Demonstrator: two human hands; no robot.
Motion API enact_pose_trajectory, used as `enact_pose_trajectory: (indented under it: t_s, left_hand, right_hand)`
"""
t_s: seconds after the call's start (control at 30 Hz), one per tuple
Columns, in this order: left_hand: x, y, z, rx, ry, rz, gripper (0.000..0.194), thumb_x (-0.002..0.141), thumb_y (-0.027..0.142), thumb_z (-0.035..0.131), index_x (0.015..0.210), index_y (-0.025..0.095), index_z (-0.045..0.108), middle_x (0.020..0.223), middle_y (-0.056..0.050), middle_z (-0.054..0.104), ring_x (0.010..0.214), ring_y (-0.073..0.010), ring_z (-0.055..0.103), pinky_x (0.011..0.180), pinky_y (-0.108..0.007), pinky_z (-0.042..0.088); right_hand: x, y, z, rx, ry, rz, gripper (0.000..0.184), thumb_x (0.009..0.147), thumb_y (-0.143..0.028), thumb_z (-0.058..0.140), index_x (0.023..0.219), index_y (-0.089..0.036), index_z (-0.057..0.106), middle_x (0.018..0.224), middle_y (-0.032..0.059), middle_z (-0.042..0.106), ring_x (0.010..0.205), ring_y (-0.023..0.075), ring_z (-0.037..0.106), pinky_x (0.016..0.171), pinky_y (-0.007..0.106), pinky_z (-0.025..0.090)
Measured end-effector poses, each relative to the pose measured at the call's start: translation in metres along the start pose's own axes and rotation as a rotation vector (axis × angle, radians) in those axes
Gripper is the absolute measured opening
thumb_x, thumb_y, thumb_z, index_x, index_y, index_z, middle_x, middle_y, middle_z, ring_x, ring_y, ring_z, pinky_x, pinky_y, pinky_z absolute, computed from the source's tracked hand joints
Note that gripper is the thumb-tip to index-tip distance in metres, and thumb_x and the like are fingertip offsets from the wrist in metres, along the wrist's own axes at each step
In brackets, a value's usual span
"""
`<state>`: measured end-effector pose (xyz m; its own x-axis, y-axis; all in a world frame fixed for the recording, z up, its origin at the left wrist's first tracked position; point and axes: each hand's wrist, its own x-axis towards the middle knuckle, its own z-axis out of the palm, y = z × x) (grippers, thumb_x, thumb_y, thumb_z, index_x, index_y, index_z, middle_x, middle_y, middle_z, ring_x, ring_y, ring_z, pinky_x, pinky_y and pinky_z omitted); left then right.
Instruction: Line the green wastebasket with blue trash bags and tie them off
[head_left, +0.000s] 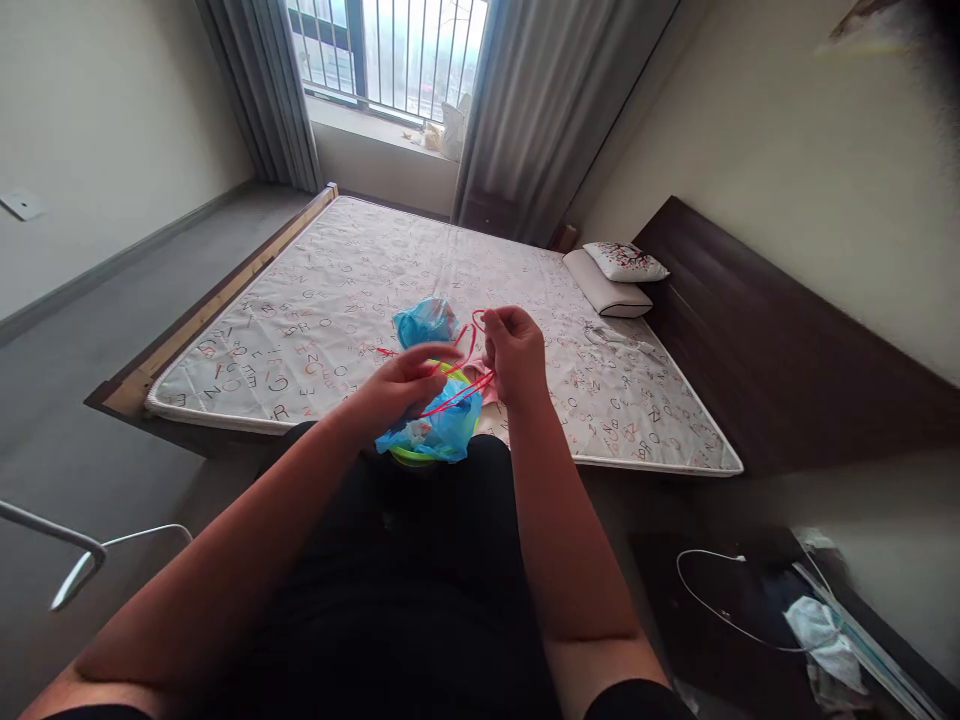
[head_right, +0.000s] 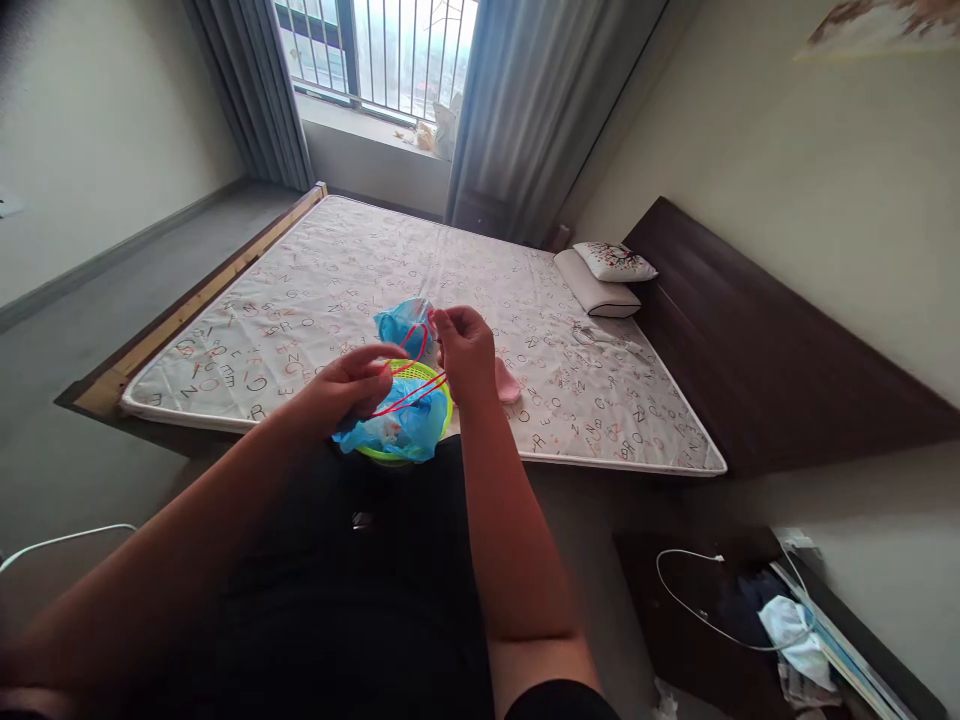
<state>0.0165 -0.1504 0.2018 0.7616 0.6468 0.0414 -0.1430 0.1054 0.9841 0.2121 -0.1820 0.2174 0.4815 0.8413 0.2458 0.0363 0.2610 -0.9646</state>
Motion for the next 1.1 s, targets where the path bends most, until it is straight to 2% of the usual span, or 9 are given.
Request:
enact_pose_trajectory:
  t_s: [0.1,0.2,0.33,0.43,0.6,0.7,0.83,0.97,1.1]
  left_hand:
    - [-0.004,-0.01,-0.005,0.149,0.063,-0.082,0.032,0.086,0.037,0.078,0.109,0.016,0.082,0.053,0.005,0.045,0.047,-0.0079,0.037,0.044,-0.02,0.03]
    - [-0.004,-0.014,-0.003,0.163,0.179,-0.074,0.032,0.079,0.037,0.084,0.105,0.017,0.085,0.054,0.002,0.053,0.05,-0.0109,0.046,0.045,-0.021,0.034]
    - [-0.005,-0.018,0.009,0.129,0.068,-0.094,0.032,0.073,0.04,0.089,0.097,0.02,0.086,0.071,-0.004,0.07,0.062,-0.0162,0.059,0.053,-0.024,0.045]
    - [-0.005,-0.026,0.016,0.189,-0.014,-0.074,0.024,0.073,0.038,0.089,0.089,0.02,0.085,0.081,-0.006,0.075,0.071,-0.02,0.064,0.062,-0.029,0.051]
    - [-0.006,-0.033,0.016,0.207,0.137,-0.063,0.028,0.077,0.04,0.084,0.063,0.018,0.073,0.059,-0.002,0.059,0.054,-0.0128,0.048,0.05,-0.025,0.037]
    - [-0.009,-0.03,0.014,0.065,0.189,-0.083,0.029,0.074,0.045,0.086,0.071,0.018,0.076,0.057,0.0,0.054,0.049,-0.0094,0.041,0.045,-0.023,0.031]
    - [-0.013,-0.03,0.009,-0.12,0.252,-0.116,0.037,0.069,0.048,0.091,0.084,0.016,0.081,0.057,0.002,0.05,0.047,-0.0069,0.038,0.043,-0.02,0.027]
    - [-0.015,-0.035,0.004,-0.195,0.251,-0.133,0.04,0.068,0.047,0.093,0.087,0.014,0.08,0.057,0.003,0.05,0.045,-0.005,0.037,0.041,-0.018,0.027]
    - [-0.016,-0.037,0.002,-0.232,0.28,-0.102,0.037,0.076,0.044,0.089,0.093,0.013,0.08,0.059,0.003,0.053,0.045,-0.0043,0.037,0.042,-0.018,0.03]
  right_hand:
    - [-0.008,0.003,0.001,0.181,-0.046,0.06,0.04,0.085,-0.057,0.078,0.093,-0.027,0.054,0.062,-0.0114,0.038,0.046,0.0058,0.028,0.041,0.022,0.026]
    - [-0.019,-0.002,0.006,0.227,-0.159,0.057,0.034,0.088,-0.054,0.075,0.101,-0.029,0.055,0.065,-0.0109,0.036,0.047,0.0062,0.024,0.042,0.023,0.025]
    - [-0.031,-0.014,0.021,0.178,-0.316,0.102,0.026,0.094,-0.052,0.067,0.104,-0.03,0.058,0.065,-0.0086,0.037,0.049,0.0077,0.024,0.042,0.023,0.026]
    - [-0.038,-0.022,0.03,0.124,-0.47,0.114,0.021,0.096,-0.048,0.063,0.103,-0.028,0.061,0.07,-0.006,0.045,0.053,0.0083,0.036,0.046,0.023,0.035]
    - [-0.04,-0.028,0.023,0.019,-0.706,0.068,0.018,0.099,-0.036,0.06,0.112,-0.025,0.067,0.089,-0.0004,0.066,0.086,0.0133,0.064,0.077,0.029,0.057]
    - [-0.038,-0.022,0.008,-0.008,-0.618,0.014,0.021,0.098,-0.033,0.062,0.118,-0.028,0.069,0.108,0.0028,0.072,0.105,0.0164,0.069,0.094,0.035,0.06]
    - [-0.036,-0.007,-0.011,0.005,-0.424,-0.034,0.022,0.096,-0.04,0.065,0.115,-0.029,0.07,0.111,0.0037,0.075,0.109,0.0181,0.072,0.096,0.038,0.061]
    - [-0.039,0.005,-0.022,-0.216,-0.566,0.06,0.027,0.085,-0.042,0.08,0.105,-0.025,0.074,0.096,0.0021,0.074,0.087,0.0161,0.07,0.076,0.031,0.06]
    - [-0.039,0.01,-0.026,-0.288,-0.439,0.075,0.021,0.085,-0.041,0.078,0.082,-0.021,0.071,0.069,-0.0032,0.062,0.062,0.0104,0.055,0.056,0.025,0.047]
